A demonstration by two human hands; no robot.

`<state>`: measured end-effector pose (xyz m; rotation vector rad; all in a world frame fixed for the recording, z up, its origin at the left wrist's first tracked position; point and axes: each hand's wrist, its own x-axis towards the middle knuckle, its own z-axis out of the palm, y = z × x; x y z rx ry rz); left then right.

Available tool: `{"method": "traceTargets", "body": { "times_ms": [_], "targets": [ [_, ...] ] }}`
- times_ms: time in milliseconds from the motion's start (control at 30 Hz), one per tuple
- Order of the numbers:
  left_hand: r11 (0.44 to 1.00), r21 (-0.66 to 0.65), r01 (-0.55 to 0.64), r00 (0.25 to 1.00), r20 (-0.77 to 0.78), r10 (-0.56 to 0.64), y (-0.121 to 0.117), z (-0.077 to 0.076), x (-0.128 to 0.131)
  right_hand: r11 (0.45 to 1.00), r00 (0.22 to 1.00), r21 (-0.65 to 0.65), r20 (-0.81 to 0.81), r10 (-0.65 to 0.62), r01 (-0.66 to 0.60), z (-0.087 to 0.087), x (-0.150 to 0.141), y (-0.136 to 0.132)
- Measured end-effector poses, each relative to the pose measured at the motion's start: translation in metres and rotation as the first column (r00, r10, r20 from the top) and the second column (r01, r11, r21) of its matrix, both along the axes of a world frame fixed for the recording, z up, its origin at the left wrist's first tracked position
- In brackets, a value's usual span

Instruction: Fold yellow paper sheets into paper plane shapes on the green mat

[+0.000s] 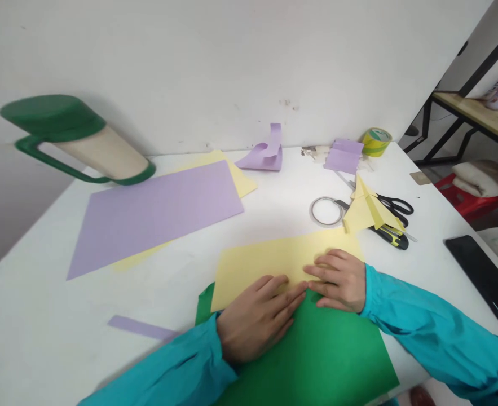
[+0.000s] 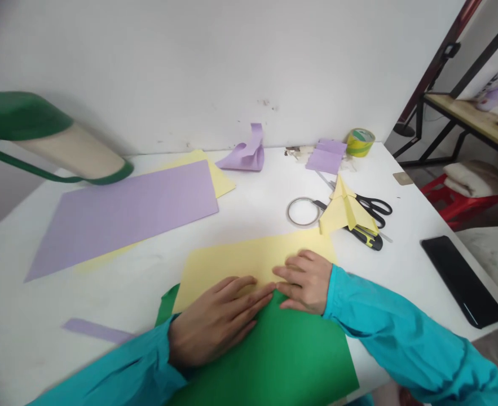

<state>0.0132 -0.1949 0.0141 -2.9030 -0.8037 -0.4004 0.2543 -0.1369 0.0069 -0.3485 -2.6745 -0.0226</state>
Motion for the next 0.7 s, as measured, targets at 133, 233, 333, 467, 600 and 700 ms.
{"method": "traceTargets", "body": {
  "times_ms": [133,233,333,467,600,700],
  "targets": [
    [1.000,0.025,0.014,1.000,-0.013,-0.013,-0.001,0.001,-0.001,0.999,0.999,0.020,-0.009,-0.034,0.034,0.001,-0.009,-0.002],
    [1.000,0.030,-0.001,1.000,0.019,0.000,-0.001,0.002,0.001,0.999,0.997,0.045,-0.081,-0.010,0.014,-0.001,-0.013,-0.002],
    [1.000,0.015,0.011,0.994,0.104,-0.013,-0.001,0.002,-0.004,1.000,0.988,0.013,-0.154,0.007,-0.005,-0.002,-0.004,0.003],
    [0.993,-0.113,0.037,0.978,0.210,-0.013,0.000,0.006,-0.028,0.989,0.996,-0.150,-0.094,-0.010,-0.004,0.003,0.023,0.016],
    [0.966,-0.255,0.045,0.968,0.250,0.021,0.000,0.014,-0.055,0.958,1.000,-0.285,0.000,-0.017,0.016,0.011,0.045,0.028],
    [0.959,-0.283,0.002,0.956,0.282,0.081,-0.002,0.015,-0.069,0.950,0.993,-0.297,0.091,-0.072,0.096,0.020,0.052,0.026]
  ]
}}
